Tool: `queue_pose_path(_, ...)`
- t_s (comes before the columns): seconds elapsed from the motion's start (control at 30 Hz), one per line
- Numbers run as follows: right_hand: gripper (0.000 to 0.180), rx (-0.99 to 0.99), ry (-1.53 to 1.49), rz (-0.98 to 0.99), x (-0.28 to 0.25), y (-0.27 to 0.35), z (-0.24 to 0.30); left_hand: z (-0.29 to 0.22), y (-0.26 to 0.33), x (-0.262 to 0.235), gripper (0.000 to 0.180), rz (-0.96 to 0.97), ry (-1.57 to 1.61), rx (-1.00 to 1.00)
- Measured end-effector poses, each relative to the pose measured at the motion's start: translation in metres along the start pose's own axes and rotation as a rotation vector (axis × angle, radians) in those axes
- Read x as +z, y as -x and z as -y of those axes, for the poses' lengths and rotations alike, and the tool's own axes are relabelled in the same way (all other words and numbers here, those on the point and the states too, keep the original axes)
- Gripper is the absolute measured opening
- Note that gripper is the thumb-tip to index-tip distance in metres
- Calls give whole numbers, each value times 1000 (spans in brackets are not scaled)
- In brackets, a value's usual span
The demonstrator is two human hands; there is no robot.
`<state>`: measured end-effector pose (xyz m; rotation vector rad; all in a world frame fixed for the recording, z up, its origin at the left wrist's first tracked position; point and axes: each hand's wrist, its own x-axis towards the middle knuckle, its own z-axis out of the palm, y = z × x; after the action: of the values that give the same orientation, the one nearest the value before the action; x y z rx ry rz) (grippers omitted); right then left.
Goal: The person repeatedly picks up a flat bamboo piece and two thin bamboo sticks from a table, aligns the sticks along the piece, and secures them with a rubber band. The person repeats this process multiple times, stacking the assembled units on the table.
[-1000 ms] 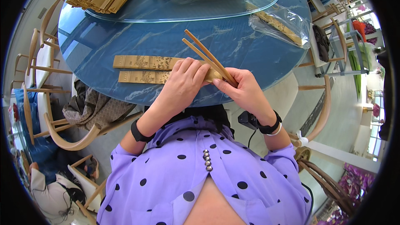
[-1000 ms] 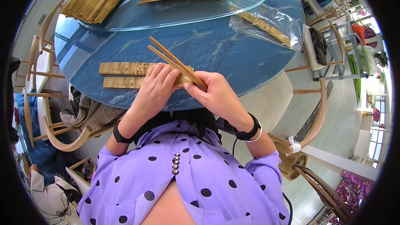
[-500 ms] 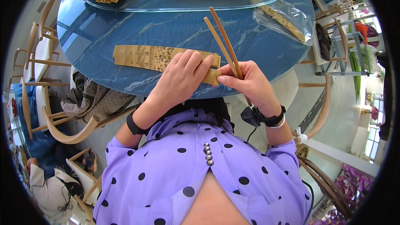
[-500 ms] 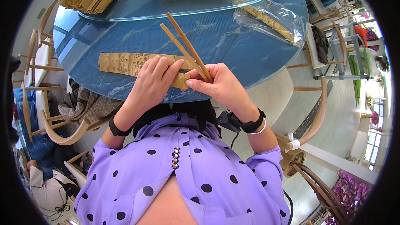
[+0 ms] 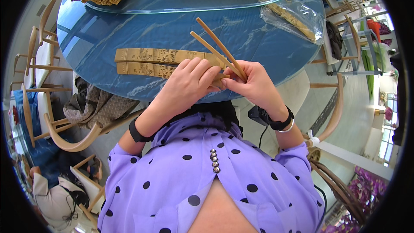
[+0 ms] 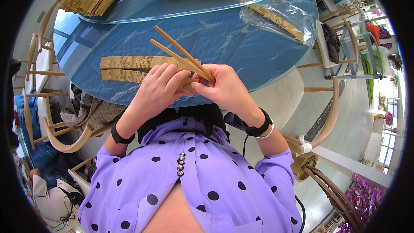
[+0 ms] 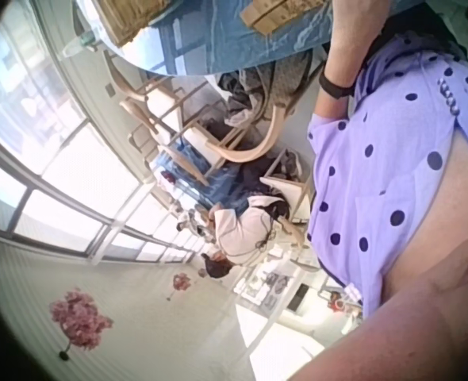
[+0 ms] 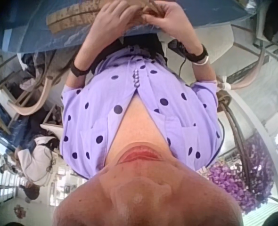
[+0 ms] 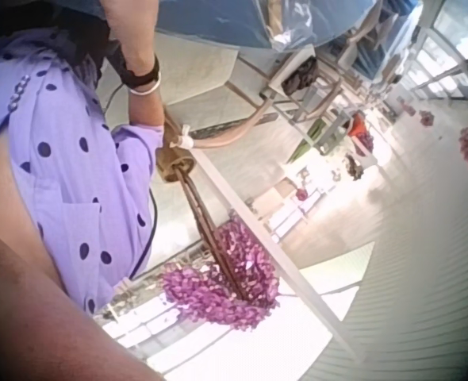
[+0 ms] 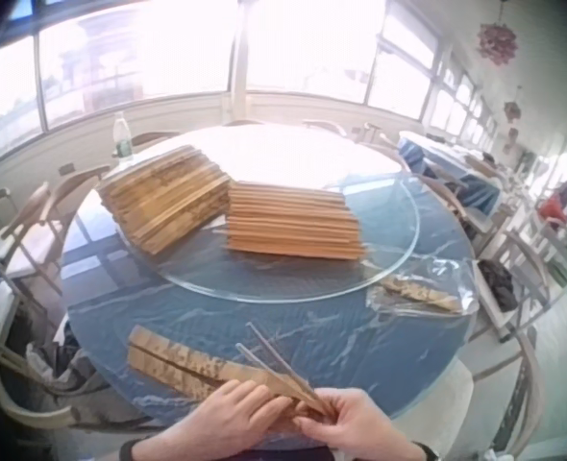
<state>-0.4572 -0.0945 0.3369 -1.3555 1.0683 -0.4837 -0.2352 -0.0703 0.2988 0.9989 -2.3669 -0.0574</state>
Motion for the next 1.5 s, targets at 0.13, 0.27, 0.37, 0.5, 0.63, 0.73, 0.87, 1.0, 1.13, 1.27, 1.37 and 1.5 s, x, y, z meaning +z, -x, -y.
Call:
queue_pose_path(0.13, 16, -35, 99, -59, 3, -1, -1, 2, 3, 3, 49, 31, -43, 9)
queue_pose_path(0.27, 18, -94, -9, -66, 7, -4, -12, -3, -1, 7, 35, -10, -145, 39)
queue_pose_path(0.37, 17, -61, 1, -32, 6, -2, -3, -3, 1, 9, 29, 5, -160, 51)
queue_pose_path(0.5, 15, -66, 88, -14, 5, -4, -6, -4, 3, 13, 27, 36, -81, 66)
queue_pose_path(0.63, 15, -86, 112, -51, 7, -4, -12, -5, 0, 10, 27, 65, -227, 116)
queue_pose_path(0.73, 16, -74, 93, -55, 7, -1, -4, 1, 0, 10, 27, 26, -145, 88)
queue_pose_path(0.87, 17, -113, 111, -90, 10, -1, -6, 1, -2, 8, 28, 11, -45, 64)
queue_pose_path(1.0, 18, -115, 236, -85, 4, 4, -2, 6, -2, 5, 31, 8, 4, 61)
queue_pose_path(1.13, 20, -295, 414, -162, -18, 19, -5, 13, -2, -10, 36, 2, -8, 24)
queue_pose_path(1.27, 27, -546, 790, -342, -34, 40, -5, 21, -2, -15, 38, -20, -17, 11)
queue_pose_path(1.37, 33, -729, 1130, -505, -34, 48, 0, 22, -3, -21, 39, -1, -51, -7)
queue_pose_path(1.5, 36, -858, 1368, -609, -34, 53, 0, 22, -5, -21, 40, -9, -56, -7)
